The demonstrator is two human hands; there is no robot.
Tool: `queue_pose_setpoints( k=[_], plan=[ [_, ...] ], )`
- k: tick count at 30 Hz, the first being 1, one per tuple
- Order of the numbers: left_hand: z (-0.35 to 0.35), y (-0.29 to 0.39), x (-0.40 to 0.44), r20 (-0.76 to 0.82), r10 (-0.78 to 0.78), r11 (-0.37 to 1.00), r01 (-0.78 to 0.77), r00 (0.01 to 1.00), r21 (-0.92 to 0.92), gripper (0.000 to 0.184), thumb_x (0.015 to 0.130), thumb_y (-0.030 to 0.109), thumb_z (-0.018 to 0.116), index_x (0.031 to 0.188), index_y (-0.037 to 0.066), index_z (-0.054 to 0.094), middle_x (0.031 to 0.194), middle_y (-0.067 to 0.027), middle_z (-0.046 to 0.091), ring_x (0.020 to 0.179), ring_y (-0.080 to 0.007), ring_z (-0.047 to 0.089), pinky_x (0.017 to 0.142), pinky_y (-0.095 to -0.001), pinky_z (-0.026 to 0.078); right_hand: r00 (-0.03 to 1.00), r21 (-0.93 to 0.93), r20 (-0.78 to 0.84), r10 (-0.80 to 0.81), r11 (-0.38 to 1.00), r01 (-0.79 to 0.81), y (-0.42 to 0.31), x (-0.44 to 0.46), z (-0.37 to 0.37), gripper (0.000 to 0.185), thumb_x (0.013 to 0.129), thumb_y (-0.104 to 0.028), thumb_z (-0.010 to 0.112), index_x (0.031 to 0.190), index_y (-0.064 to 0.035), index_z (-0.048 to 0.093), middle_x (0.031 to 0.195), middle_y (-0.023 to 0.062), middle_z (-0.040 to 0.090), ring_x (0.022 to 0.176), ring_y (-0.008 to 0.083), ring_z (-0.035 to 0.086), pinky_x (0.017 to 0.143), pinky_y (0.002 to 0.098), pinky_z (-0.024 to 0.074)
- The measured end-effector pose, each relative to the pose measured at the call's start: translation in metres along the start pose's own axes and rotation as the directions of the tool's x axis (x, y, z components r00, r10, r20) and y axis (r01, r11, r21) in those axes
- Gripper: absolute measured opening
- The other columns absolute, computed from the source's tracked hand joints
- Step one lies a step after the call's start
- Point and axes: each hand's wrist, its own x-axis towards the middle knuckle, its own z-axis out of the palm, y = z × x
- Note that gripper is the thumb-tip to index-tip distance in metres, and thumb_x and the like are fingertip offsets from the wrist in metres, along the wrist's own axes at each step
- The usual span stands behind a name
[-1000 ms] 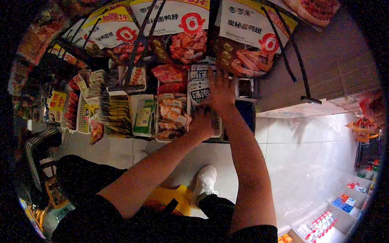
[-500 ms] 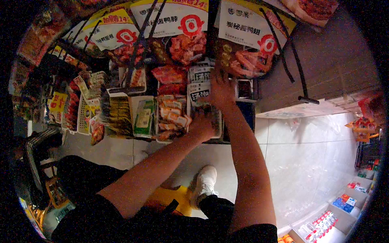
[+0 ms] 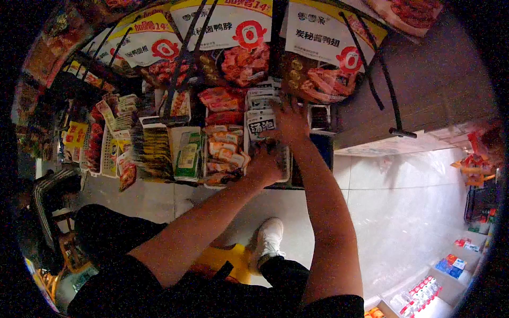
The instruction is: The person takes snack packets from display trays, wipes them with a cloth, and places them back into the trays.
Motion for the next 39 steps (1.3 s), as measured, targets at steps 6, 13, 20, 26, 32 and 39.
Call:
queue_pose_setpoints(
  k=[6,13,20,26,32,39],
  plan=[
    [0.004,-0.001,-0.003,-0.093,0.012,0.998,-0.007,0.996,0.055,0.072,0.076,0.03,0.062,0.131,-0.005,0.034,0.129,-0.0293,0.036,0.117,-0.0427,0.04,0.099,-0.0501,0.036,0.996,0.115,-0.058,0.065,0.992,-0.058,0.001,0.006,-0.007,0.108,0.056,-0.067,0.07,0.139,-0.0092,0.031,0.14,0.0181,0.036,0.131,0.0375,0.029,0.107,0.0558,0.0176],
    [0.024,-0.012,0.004,-0.249,0.178,0.982,-0.155,0.952,0.109,0.046,0.072,0.021,0.06,0.11,-0.002,0.05,0.118,-0.0257,0.043,0.112,-0.0405,0.04,0.092,-0.0485,0.039,0.997,0.149,-0.006,0.083,0.986,-0.081,0.0,0.0,-0.018,0.102,0.062,-0.059,0.072,0.137,-0.0031,0.031,0.137,0.02,0.038,0.128,0.0348,0.034,0.105,0.0523,0.025],
    [0.014,-0.008,0.0,-0.277,0.208,0.976,-0.182,0.938,0.117,0.057,0.07,0.018,0.062,0.12,-0.005,0.047,0.119,-0.0241,0.048,0.104,-0.0383,0.05,0.089,-0.0493,0.043,0.996,0.281,-0.081,0.025,0.96,-0.002,0.019,-0.028,-0.017,0.079,0.074,-0.045,0.068,0.133,-0.0025,0.038,0.128,0.0226,0.046,0.119,0.0387,0.044,0.098,0.0428,0.0378],
    [-0.004,-0.001,-0.023,-0.148,0.212,0.962,-0.179,0.966,0.209,0.038,0.072,0.018,0.059,0.103,-0.004,0.059,0.105,-0.0226,0.057,0.095,-0.037,0.056,0.087,-0.0485,0.045,0.998,0.381,0.004,-0.068,0.923,0.061,0.015,-0.047,-0.044,0.06,0.078,-0.028,0.066,0.128,-0.003,0.044,0.123,0.0224,0.052,0.114,0.0378,0.049,0.095,0.0437,0.0392],
    [-0.043,-0.004,-0.091,-0.06,0.314,0.949,-0.313,0.947,0.029,0.036,0.076,0.023,0.055,0.095,-0.007,0.061,0.097,-0.0229,0.059,0.1,-0.038,0.055,0.089,-0.0462,0.043,0.995,0.251,0.067,-0.077,0.966,0.058,-0.013,-0.067,-0.069,0.056,0.081,-0.03,0.063,0.126,-0.0024,0.046,0.118,0.023,0.055,0.109,0.0377,0.053,0.093,0.0429,0.0413],
    [-0.085,-0.087,-0.15,0.114,0.252,0.964,-0.259,0.961,0.051,0.029,0.075,0.017,0.057,0.1,0.005,0.064,0.1,-0.0185,0.063,0.091,-0.0339,0.062,0.073,-0.0473,0.051,0.939,0.214,0.344,-0.006,0.974,-0.072,-0.029,-0.1,-0.078,0.049,0.083,-0.036,0.06,0.118,-0.0019,0.055,0.112,0.0234,0.058,0.107,0.0368,0.055,0.091,0.0434,0.0443]
  ],
)
